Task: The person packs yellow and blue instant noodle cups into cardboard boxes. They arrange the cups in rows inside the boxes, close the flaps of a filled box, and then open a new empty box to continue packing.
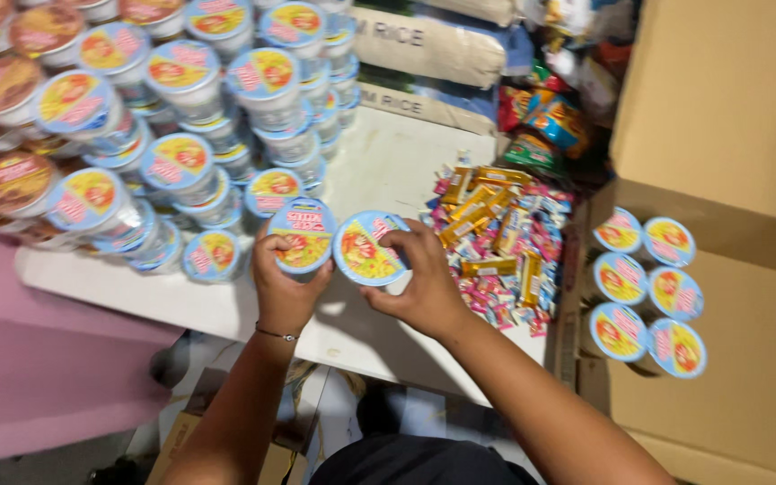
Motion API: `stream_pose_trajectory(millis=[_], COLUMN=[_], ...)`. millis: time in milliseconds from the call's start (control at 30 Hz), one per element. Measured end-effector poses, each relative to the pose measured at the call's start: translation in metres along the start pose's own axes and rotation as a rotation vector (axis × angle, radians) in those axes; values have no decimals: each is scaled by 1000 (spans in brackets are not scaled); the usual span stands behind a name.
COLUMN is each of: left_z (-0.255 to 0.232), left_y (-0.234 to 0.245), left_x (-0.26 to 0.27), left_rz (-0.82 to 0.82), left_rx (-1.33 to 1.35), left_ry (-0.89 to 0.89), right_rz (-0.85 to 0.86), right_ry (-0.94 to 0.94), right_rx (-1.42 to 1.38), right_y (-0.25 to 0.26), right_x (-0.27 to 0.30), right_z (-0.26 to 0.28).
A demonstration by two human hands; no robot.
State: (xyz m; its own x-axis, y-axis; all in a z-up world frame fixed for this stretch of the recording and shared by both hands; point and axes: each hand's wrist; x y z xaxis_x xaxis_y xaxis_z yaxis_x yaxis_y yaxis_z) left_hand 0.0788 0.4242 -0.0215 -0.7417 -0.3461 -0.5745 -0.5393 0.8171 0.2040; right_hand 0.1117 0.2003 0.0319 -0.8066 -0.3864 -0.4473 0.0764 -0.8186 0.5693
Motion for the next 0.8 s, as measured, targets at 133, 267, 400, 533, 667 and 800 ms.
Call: stream_pose_trajectory(millis=[133,267,400,533,667,800], left_z=[-49,-107,-163,-205,-233,-248], left_y=[-62,-125,-187,-237,-278,-304], left_x=[-1,17,45,72,97,112], left_rz=[172,312,414,588,708,860], left_rx=[99,93,49,46,-2,-110], left_ry=[-151,-172,-206,-178,-134,-125], right_rz=[-90,-141,-186,-213,-188,-124], right_ry=[-33,-107,-183,-272,-307,-316], right_rx=[107,174,204,237,235,257], right_y=[85,171,242,294,332,358], right_x=[31,85,148,200,238,264], right_z=[-16,-30,-44,-65,-90,-110])
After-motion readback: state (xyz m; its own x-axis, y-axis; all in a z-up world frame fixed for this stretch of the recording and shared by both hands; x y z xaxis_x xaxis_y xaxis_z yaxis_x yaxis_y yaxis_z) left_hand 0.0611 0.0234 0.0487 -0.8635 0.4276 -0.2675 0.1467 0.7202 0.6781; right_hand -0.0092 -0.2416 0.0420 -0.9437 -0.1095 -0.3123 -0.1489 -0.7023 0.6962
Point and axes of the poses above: each hand's wrist, its own x-axis away from the middle knuckle, its own y-axis out of the back of the hand, z = x × y, and after that the axes turned 3 degrees about x, right-handed
